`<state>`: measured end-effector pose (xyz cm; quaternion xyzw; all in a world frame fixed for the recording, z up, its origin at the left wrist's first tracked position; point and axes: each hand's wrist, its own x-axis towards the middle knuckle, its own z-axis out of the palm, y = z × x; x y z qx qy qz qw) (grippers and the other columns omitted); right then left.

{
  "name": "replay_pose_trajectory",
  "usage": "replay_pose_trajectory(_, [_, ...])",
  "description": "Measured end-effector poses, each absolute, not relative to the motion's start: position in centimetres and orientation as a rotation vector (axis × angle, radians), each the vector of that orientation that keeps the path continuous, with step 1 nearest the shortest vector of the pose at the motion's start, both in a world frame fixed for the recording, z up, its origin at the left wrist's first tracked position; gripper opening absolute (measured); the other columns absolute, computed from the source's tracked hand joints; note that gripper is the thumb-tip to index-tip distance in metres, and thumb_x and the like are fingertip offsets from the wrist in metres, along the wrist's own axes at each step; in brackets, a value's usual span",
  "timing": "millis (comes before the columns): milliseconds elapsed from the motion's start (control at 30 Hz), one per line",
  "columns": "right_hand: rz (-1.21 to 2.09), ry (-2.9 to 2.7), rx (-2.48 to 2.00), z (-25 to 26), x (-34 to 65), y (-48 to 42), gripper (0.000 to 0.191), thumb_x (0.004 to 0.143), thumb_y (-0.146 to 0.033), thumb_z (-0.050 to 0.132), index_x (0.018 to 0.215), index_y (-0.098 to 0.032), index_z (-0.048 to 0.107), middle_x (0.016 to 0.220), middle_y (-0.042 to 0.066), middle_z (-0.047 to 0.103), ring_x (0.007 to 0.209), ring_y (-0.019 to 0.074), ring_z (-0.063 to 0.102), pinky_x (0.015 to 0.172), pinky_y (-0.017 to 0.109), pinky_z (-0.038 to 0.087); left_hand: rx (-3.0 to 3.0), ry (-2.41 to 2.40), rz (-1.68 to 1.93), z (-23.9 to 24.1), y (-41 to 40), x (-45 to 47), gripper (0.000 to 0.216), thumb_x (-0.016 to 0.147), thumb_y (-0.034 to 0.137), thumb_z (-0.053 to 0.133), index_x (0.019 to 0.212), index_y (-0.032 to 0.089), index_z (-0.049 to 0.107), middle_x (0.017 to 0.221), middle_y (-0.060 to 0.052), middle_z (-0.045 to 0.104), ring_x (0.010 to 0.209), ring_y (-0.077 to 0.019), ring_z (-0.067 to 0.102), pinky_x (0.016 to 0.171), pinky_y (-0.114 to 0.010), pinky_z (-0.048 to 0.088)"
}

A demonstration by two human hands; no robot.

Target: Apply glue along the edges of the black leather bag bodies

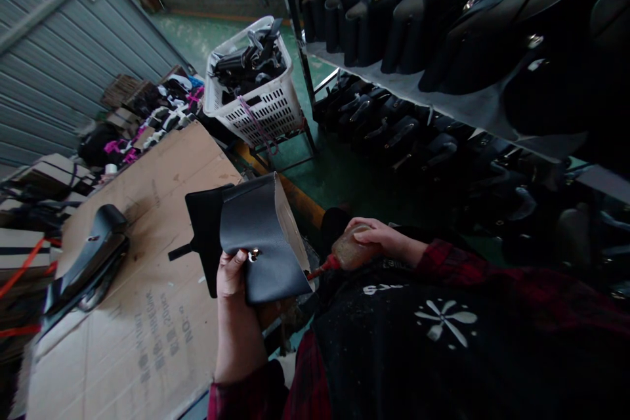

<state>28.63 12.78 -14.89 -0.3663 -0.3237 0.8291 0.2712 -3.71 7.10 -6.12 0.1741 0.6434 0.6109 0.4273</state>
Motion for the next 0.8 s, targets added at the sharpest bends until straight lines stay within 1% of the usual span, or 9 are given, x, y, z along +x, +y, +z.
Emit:
replay_pose_trajectory(167, [2.128,-0.831,-1.014,-15.0,29.1,12.5,0.039,0.056,-0.04,0.076,0.084,-0.016,0.064,0.074,0.001,0.063,0.065,0.0154,0.055,0.06,0.027,0.04,0.418,1.602,1.55,-6.0,7.2,-3.6,0.05,0.024,0.031,0.093,0.065,0.019,0.066,0.068,0.002,0.071,0.059,-0.0125,0.063,0.06,-0.022,0.05])
replay_pose_trajectory(333, [2.175,-0.846,-0.983,-14.7,29.0,12.0,0.039,0.054,-0.038,0.077,0.084,-0.016,0.065,0.075,0.002,0.063,0.066,0.016,0.055,0.061,0.027,0.04,0.42,1.601,1.545,-6.0,7.3,-3.6,0.052,0.022,0.032,0.093,0.066,0.019,0.067,0.066,0.002,0.07,0.058,-0.0128,0.062,0.059,-0.023,0.05])
replay_pose_trajectory(500, [2.087,-0.82,-0.997,-14.5,28.9,11.6,0.037,0.055,-0.038,0.077,0.083,-0.016,0.065,0.075,0.001,0.063,0.067,0.0154,0.055,0.061,0.027,0.04,0.452,1.606,1.558,-6.4,7.4,-3.8,0.049,0.025,0.033,0.092,0.066,0.019,0.067,0.067,0.003,0.07,0.059,-0.0128,0.062,0.06,-0.023,0.05])
replay_pose_trajectory(667, [2.104,-0.872,-0.97,-14.8,29.1,10.9,0.037,0.055,-0.037,0.078,0.083,-0.016,0.066,0.075,0.002,0.064,0.067,0.0151,0.055,0.061,0.026,0.04,0.494,1.603,1.547,-6.6,7.4,-4.0,0.046,0.03,0.033,0.091,0.067,0.02,0.068,0.068,0.003,0.07,0.06,-0.0129,0.062,0.061,-0.023,0.05])
replay_pose_trajectory(800, [2.03,-0.773,-0.993,-15.2,29.2,10.6,0.039,0.055,-0.039,0.078,0.084,-0.017,0.066,0.076,0.001,0.065,0.068,0.0153,0.056,0.061,0.026,0.041,0.511,1.602,1.524,-6.7,7.4,-3.8,0.046,0.033,0.032,0.09,0.072,0.021,0.069,0.072,0.003,0.07,0.062,-0.0135,0.062,0.062,-0.024,0.05])
